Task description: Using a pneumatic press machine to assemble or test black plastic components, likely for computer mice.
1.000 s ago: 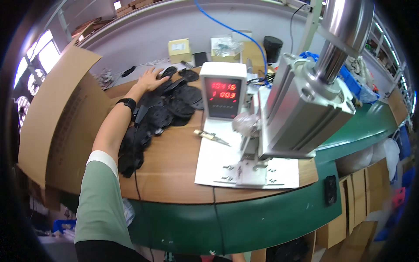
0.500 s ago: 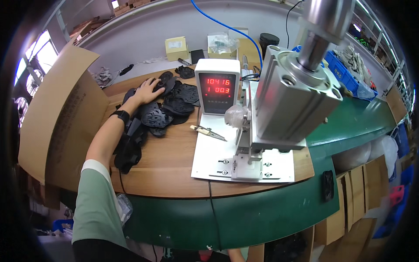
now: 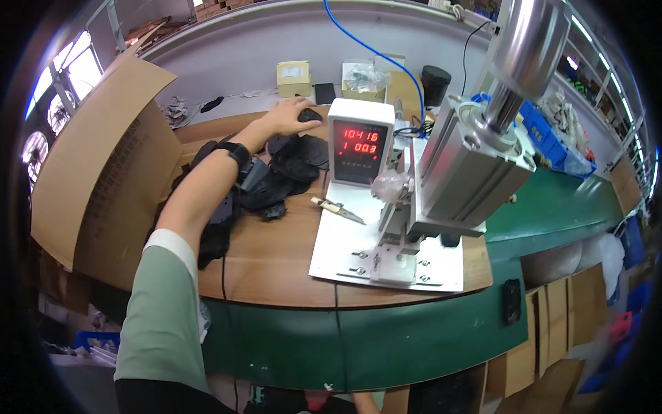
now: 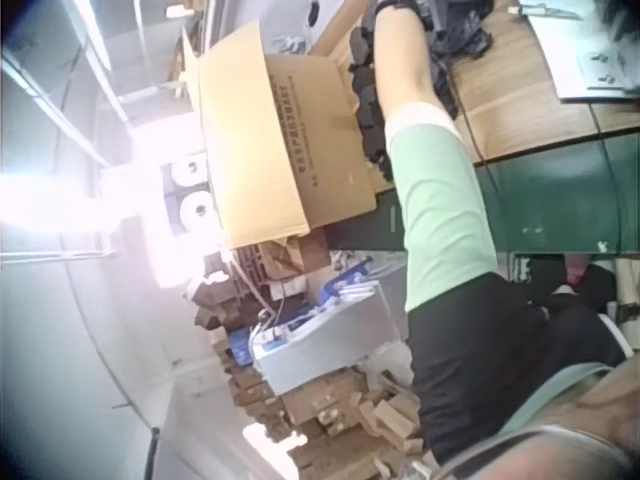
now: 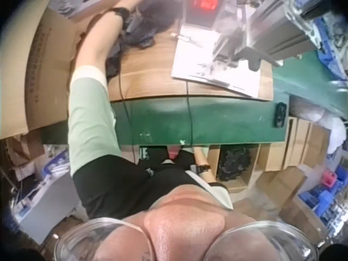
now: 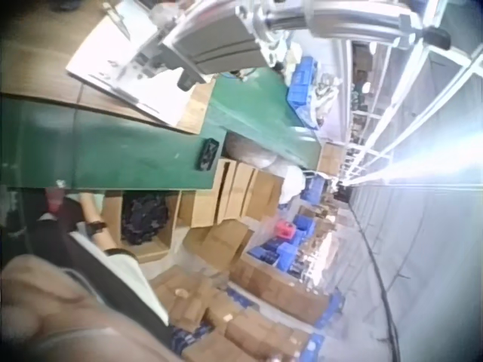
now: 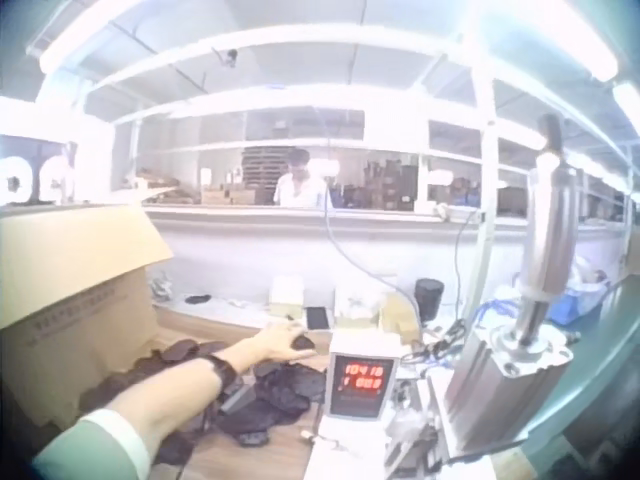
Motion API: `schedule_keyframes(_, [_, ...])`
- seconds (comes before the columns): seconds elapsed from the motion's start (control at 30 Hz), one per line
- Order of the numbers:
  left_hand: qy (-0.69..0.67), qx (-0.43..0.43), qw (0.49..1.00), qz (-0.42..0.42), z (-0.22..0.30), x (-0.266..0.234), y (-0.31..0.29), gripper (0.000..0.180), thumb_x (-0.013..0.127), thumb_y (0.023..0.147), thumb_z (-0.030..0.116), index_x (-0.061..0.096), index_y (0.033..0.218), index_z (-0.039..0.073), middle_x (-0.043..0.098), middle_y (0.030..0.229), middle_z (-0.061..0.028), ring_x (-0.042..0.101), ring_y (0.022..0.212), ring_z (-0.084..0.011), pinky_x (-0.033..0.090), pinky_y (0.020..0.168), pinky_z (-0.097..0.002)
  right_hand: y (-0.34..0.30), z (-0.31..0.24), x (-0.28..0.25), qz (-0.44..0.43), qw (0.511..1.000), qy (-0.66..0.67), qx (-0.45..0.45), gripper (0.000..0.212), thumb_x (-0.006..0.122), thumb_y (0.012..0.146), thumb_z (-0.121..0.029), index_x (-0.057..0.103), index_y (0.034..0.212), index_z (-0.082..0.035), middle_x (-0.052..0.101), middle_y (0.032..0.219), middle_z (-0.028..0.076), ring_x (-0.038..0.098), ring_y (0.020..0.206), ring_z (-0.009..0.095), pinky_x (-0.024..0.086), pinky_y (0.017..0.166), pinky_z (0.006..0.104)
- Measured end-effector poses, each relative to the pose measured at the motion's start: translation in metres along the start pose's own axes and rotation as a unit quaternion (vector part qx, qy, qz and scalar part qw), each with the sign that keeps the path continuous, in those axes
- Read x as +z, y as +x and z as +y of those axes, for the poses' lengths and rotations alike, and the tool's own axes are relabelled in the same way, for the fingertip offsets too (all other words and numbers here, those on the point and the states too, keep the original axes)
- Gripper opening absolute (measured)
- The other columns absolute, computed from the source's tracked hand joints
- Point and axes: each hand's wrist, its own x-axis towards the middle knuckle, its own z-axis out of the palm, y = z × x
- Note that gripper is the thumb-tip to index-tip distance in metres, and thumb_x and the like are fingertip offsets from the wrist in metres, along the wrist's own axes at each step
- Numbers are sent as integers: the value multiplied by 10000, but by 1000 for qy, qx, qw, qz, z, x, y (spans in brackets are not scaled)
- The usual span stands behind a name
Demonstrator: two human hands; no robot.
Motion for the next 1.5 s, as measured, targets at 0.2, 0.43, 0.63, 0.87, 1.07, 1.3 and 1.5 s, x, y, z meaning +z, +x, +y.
schedule_keyframes(0.2, [-82, -155, 971, -161, 9, 63, 31, 1099, 458, 805, 939, 320, 1655, 256, 153, 1742, -179, 115, 1613, -379, 130, 1243, -683, -5, -5, -4, -15, 1000, 8, 11, 573, 682, 862, -468, 685, 1299, -97, 650, 1330, 211, 594, 1255, 441, 451, 1074, 557])
schedule_keyframes(0.43, [-88, 49, 983, -152, -43, 69, 21, 988, 629, 844, 760, 463, 1573, 114, 357, 1651, -226, 345, 1518, -418, 279, 1257, -448, 9, -9, -7, -10, 1000, 14, 0, 578, 688, 855, -478, 689, 1293, -101, 653, 1323, 211, 597, 1250, 442, 455, 1069, 559])
schedule_keyframes(0.63, [-89, 83, 987, -102, 8, 54, -42, 707, 747, 817, 653, 647, 1241, 97, 577, 1357, -243, 547, 1290, -436, 435, 1118, -497, 9, -7, -12, 9, 1000, 13, 2, 582, 692, 850, -487, 693, 1288, -104, 656, 1318, 212, 600, 1245, 442, 458, 1065, 560])
schedule_keyframes(0.87, [-80, 74, 992, -66, 45, 15, -84, 484, 812, 817, 239, 598, 1203, 39, 625, 1257, -236, 604, 1213, -426, 515, 1023, -491, 1, -4, -1, 34, 998, 41, -28, 587, 698, 843, -498, 698, 1282, -108, 659, 1311, 213, 604, 1240, 443, 462, 1059, 561])
schedule_keyframes(1.07, [-60, 42, 985, 159, 51, -41, -123, 276, 647, 827, 15, 589, 1096, 13, 629, 1120, -217, 622, 1119, -451, 535, 929, -509, -9, -17, -12, 85, 967, 225, 78, 499, 651, 946, -338, 636, 1305, 9, 678, 1269, 250, 605, 1212, 495, 470, 1061, 534])
schedule_keyframes(1.3, [-103, 231, 947, 199, 144, -146, -284, 237, 654, 785, -11, 613, 1014, 38, 619, 975, -162, 626, 923, -394, 519, 791, -487, -30, -121, -169, 234, 896, 370, 76, 207, 534, 995, -74, 642, 844, 16, 601, 973, 142, 601, 913, 242, 493, 823, 346])
schedule_keyframes(1.5, [-375, 250, 892, -24, 247, -131, -467, 322, 698, 778, -44, 607, 1075, 41, 650, 1116, -127, 676, 1056, -362, 580, 894, -441, -20, -188, -256, 127, 912, 379, -90, 575, 806, 801, -73, 599, 1334, -21, 568, 1387, 195, 599, 1212, 312, 533, 910, 365])
